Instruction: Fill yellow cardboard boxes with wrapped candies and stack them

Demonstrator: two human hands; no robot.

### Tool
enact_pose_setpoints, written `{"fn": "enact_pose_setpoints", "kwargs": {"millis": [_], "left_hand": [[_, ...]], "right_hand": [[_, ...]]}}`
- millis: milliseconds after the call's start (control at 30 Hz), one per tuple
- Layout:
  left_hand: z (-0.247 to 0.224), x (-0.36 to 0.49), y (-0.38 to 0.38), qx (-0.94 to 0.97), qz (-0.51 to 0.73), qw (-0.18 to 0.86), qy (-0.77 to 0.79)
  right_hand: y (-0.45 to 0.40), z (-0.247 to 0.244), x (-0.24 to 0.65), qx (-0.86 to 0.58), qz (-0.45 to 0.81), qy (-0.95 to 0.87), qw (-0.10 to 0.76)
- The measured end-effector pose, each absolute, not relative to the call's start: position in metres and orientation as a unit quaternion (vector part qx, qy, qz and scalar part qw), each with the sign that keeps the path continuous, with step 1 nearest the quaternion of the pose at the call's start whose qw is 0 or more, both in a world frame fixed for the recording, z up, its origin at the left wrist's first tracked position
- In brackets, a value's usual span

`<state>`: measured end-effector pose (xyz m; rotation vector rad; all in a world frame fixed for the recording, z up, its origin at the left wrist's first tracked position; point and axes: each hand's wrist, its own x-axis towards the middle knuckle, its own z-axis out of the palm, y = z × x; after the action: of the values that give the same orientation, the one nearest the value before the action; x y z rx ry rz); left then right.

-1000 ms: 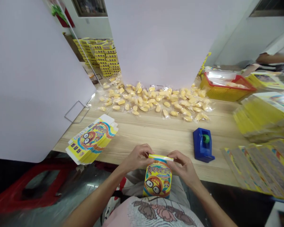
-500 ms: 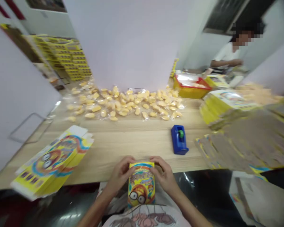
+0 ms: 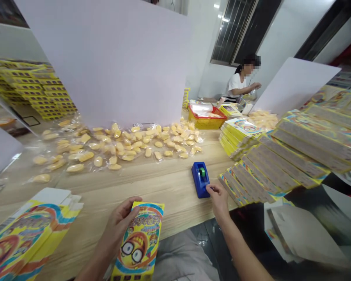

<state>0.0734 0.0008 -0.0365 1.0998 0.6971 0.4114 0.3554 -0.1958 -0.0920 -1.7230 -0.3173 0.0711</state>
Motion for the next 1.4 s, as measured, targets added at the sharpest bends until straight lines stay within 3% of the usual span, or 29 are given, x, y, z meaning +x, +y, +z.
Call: {"fn": "enact_pose_setpoints", "kwargs": {"millis": [233, 500, 633, 767, 867, 1000, 1167, 1267, 1400], "left_hand": [[-0.039, 0.071, 0.016, 0.579, 0.151, 0.735, 0.319], [-0.032, 0.086, 0.024, 0.611, 0.094, 0.742, 0.259], [-0.022, 0.095, 0.026, 0.664, 0.045, 0.717, 0.206], [-0.018, 0.107, 0.025, 0.702, -0.030, 0.698, 0.138], [-0.021, 0.113, 0.023, 0.722, -0.062, 0.682, 0.100], [-0.027, 0.110, 0.021, 0.724, -0.059, 0.681, 0.091], [-0.032, 0.103, 0.019, 0.724, -0.032, 0.680, 0.108], [-0.026, 0.100, 0.016, 0.697, -0.030, 0.709, 0.107], [-0.012, 0.093, 0.009, 0.641, -0.036, 0.760, 0.098]], "right_hand": [[-0.205, -0.097, 0.324, -0.722, -0.005, -0.115, 0.683], [-0.219, -0.121, 0.311, -0.744, -0.014, -0.095, 0.661], [-0.224, -0.100, 0.295, -0.723, 0.110, -0.164, 0.662], [-0.198, -0.053, 0.279, -0.646, 0.346, -0.395, 0.555], [-0.166, -0.029, 0.274, -0.590, 0.421, -0.522, 0.450], [-0.137, -0.024, 0.266, -0.569, 0.424, -0.596, 0.376], [-0.130, -0.034, 0.250, -0.677, 0.298, -0.588, 0.326], [-0.133, -0.042, 0.242, -0.705, 0.329, -0.510, 0.367], [-0.139, -0.054, 0.237, -0.554, 0.587, -0.353, 0.473]]}}
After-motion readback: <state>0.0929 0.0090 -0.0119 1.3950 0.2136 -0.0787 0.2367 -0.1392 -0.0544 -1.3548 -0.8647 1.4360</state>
